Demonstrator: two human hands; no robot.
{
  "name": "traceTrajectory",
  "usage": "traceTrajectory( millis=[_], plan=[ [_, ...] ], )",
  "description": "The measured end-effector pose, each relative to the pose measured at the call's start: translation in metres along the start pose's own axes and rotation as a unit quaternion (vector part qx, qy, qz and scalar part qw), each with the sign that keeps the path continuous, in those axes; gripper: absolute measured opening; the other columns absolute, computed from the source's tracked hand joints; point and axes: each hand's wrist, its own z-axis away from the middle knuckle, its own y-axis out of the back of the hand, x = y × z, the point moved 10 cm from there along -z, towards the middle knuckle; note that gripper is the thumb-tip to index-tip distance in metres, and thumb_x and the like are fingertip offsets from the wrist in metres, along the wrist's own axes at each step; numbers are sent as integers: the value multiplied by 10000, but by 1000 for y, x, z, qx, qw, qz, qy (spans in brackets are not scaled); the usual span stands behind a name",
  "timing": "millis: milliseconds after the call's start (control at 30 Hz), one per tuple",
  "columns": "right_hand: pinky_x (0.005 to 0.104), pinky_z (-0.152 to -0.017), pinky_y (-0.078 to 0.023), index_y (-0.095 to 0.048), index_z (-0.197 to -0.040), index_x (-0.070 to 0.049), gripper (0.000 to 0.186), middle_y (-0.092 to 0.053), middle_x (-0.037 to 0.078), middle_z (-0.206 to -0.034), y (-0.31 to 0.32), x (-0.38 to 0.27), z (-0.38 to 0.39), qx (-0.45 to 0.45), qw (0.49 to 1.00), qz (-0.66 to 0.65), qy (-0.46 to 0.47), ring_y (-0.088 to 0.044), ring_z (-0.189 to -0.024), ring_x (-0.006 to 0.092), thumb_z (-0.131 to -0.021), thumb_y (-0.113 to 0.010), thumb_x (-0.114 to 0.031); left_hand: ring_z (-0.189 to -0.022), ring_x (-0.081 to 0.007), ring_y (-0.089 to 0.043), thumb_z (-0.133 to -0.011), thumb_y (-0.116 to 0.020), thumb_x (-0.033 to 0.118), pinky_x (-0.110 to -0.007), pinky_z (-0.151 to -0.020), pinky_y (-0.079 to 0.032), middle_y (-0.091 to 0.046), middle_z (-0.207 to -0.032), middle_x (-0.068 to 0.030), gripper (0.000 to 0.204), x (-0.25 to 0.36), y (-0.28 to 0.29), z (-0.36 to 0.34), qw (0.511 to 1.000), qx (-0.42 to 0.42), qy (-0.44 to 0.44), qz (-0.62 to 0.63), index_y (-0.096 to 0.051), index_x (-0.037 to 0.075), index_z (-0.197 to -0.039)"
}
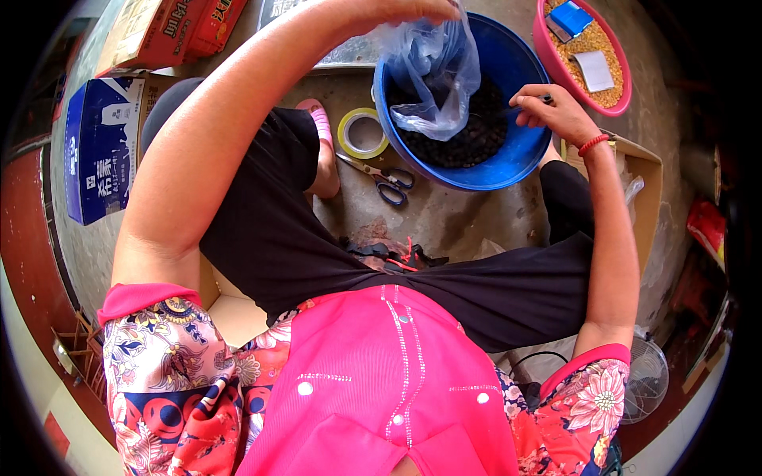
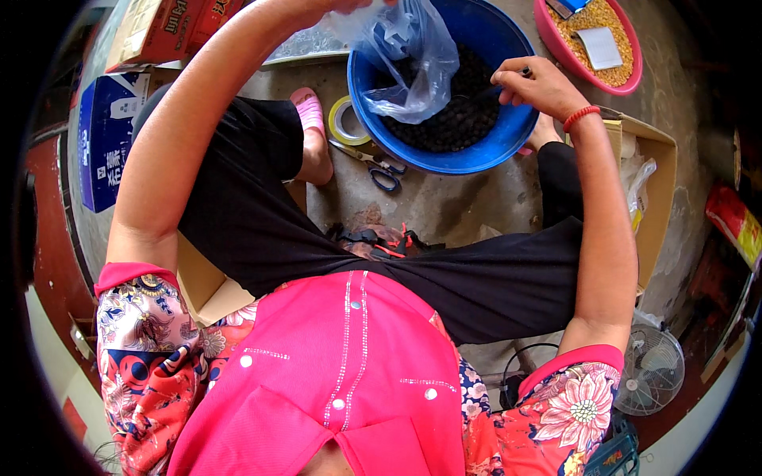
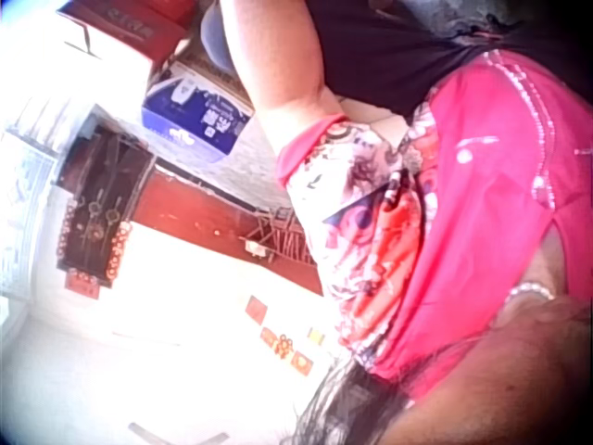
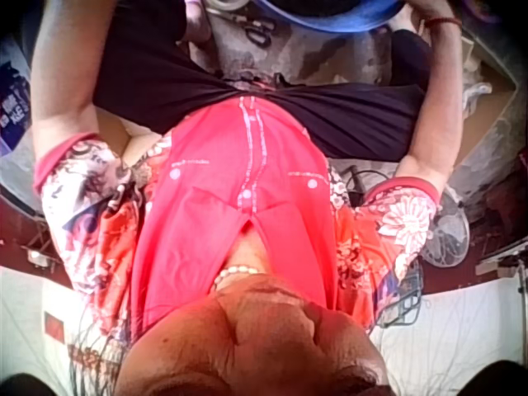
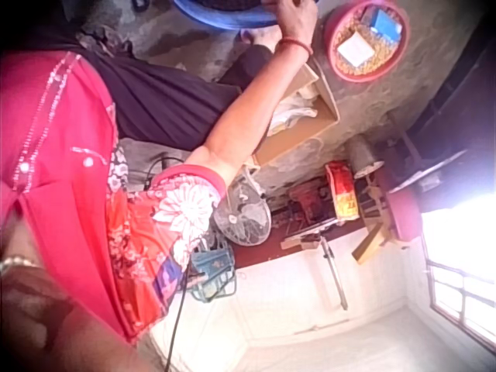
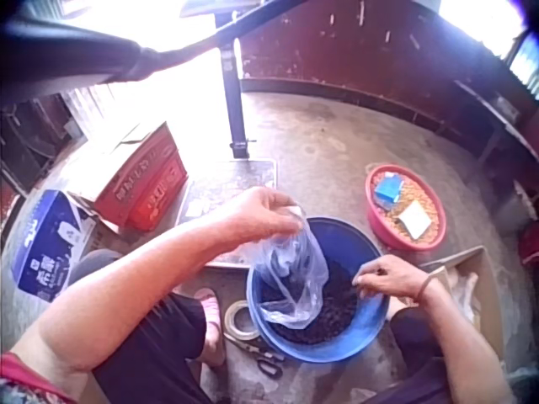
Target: The person scoops dark round items from a blue bucket into a clear plastic bag using a spoon, and then places the bag into a cardboard box while sitting on the floor among several other boxes.
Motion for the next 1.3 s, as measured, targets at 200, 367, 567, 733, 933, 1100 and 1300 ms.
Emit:
traceTrajectory(
  millis=[200, 367, 567, 733, 933, 1100, 1300],
  plan=[
    [190, -582, -436, -641, -902, -53, 294, -626, 38, -677, 21, -3, 15, 10, 996, -86, -10, -561, -614, 72, -882, -456, -280, -458, -56, -421, -829, -573, 324, -220, -425, -328, -527, -568, 31, 293, 13, -12, 5, 999, -44, -18, 2, -687, 61, -890],
    [181, -573, -432, -638, -912, -34, 302, -620, 44, -678, 43, -4, 27, 23, 991, -132, -11, -561, -618, 73, -880, -462, -278, -434, -58, -411, -854, -532, 360, -222, -410, -325, -506, -539, 40, 312, -6, -8, -2, 999, -14, 36, 27, -695, 96, -828],
    [177, -627, -434, -634, -996, -45, 336, -628, 38, -729, 94, -13, 57, 96, 976, -194, 37, -571, -654, 64, -895, -458, -312, -408, -67, -397, -875, -488, 371, -237, -398, -323, -489, -505, 40, 356, -12, -15, -9, 999, -19, 42, 17, -692, 89, -802],
    [186, -644, -435, -605, -1037, 18, 368, -606, 33, -736, 119, -38, 78, 119, 963, -222, 90, -560, -664, 63, -927, -405, -270, -455, -99, -459, -875, -483, 371, -273, -451, -385, -526, -529, 11, 381, -13, -6, -6, 998, 28, 54, -15, -689, 55, -818],
    [173, -609, -399, -587, -1025, 24, 348, -576, 17, -692, 101, -87, 81, 127, 961, -208, 129, -522, -638, 52, -928, -403, -255, -523, -125, -516, -865, -493, 354, -289, -531, -433, -560, -563, -26, 375, -16, -15, -25, 999, 43, 10, 0, -687, 36, -817],
    [170, -574, -381, -593, -976, 10, 378, -565, 8, -671, 79, -104, 64, 120, 975, -145, 121, -501, -598, 41, -937, -418, -323, -524, -124, -518, -855, -502, 350, -293, -524, -433, -564, -564, -45, 366, -3, -21, -23, 999, 39, -5, -22, -687, 38, -813],
    [150, -483, -383, -633, -891, -56, 387, -599, 6, -619, 68, -90, 40, 227, 962, -134, 75, -505, -509, 24, -886, -508, -422, -529, -125, -519, -854, -500, 349, -301, -524, -435, -564, -565, -49, 365, -7, -21, -22, 999, 35, 1, -34, -686, 37, -816]
  ],
)
